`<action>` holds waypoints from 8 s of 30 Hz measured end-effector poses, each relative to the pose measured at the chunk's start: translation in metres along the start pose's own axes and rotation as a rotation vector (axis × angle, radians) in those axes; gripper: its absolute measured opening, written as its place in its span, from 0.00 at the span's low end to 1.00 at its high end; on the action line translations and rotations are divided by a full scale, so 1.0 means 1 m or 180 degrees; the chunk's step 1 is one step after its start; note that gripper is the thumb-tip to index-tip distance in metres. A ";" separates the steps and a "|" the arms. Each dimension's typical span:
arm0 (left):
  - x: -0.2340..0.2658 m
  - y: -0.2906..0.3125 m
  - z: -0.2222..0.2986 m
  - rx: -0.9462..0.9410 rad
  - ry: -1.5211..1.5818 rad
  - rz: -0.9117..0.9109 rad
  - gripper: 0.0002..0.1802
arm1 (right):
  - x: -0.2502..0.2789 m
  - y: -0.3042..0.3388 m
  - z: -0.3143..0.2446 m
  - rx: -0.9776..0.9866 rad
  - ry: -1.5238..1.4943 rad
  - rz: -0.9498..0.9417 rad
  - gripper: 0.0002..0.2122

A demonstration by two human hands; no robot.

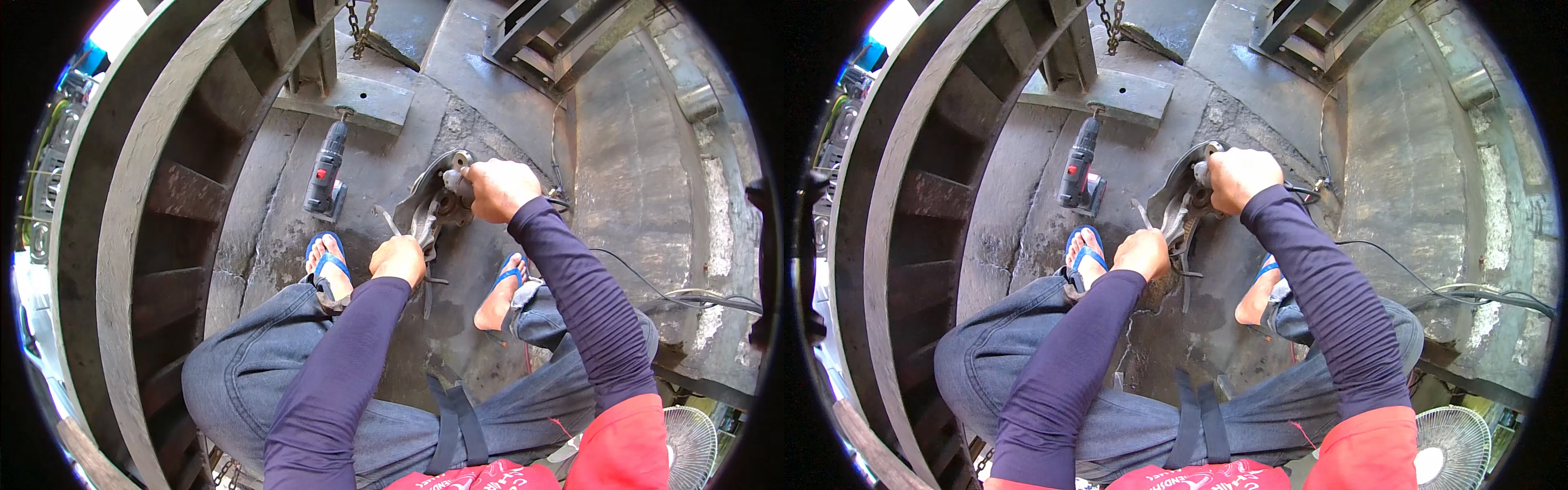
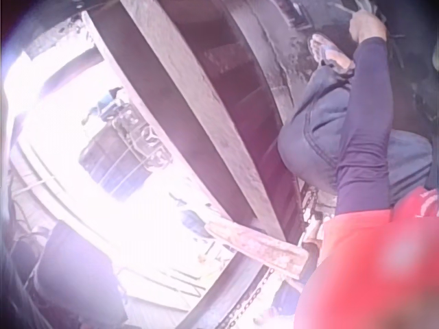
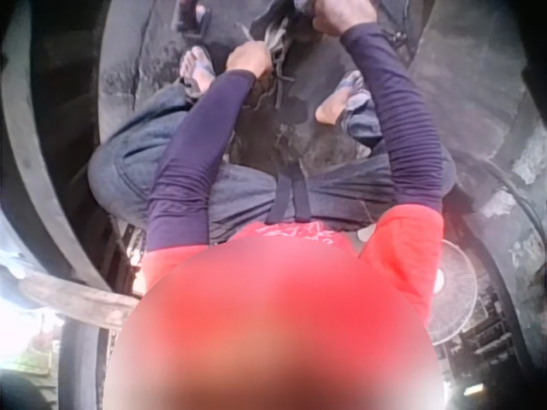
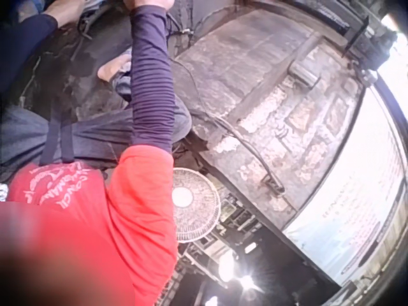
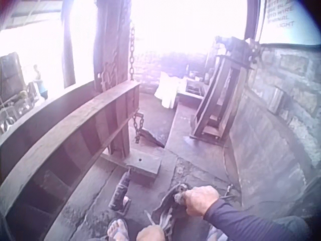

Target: The person removes a brake drum from a hub assembly, then uses a wire brush and a rotary tool to clean the brake backing plate and surrounding components. The person also handles small fasteners and a drill bit during the process.

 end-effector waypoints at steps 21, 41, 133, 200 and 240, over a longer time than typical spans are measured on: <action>0.000 0.001 0.000 0.0092 -0.0215 -0.0109 0.20 | 0.009 0.027 0.017 0.0026 -0.0066 0.0105 0.24; -0.002 0.002 0.000 -0.0007 -0.0207 -0.0084 0.18 | 0.021 0.025 0.011 -0.0004 -0.0172 -0.0135 0.24; -0.007 -0.007 -0.013 0.0052 0.0223 0.0006 0.19 | -0.050 0.054 -0.026 -0.0846 -0.0860 0.0260 0.35; -0.013 -0.013 -0.015 0.0217 0.0299 -0.0185 0.19 | -0.003 -0.046 -0.032 0.0678 0.0290 -0.0782 0.15; -0.010 -0.007 -0.015 0.0170 0.0452 -0.0164 0.16 | 0.001 -0.038 -0.048 0.0816 0.0311 -0.0916 0.18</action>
Point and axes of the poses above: each hand's wrist, its own y-axis away from the middle knuckle, its own x-axis out of the back of the hand, z = x × y, the point moved 6 cm from there along -y, towards the middle knuckle, and after that the axes turned 10 degrees about x, right-handed, at the moved point
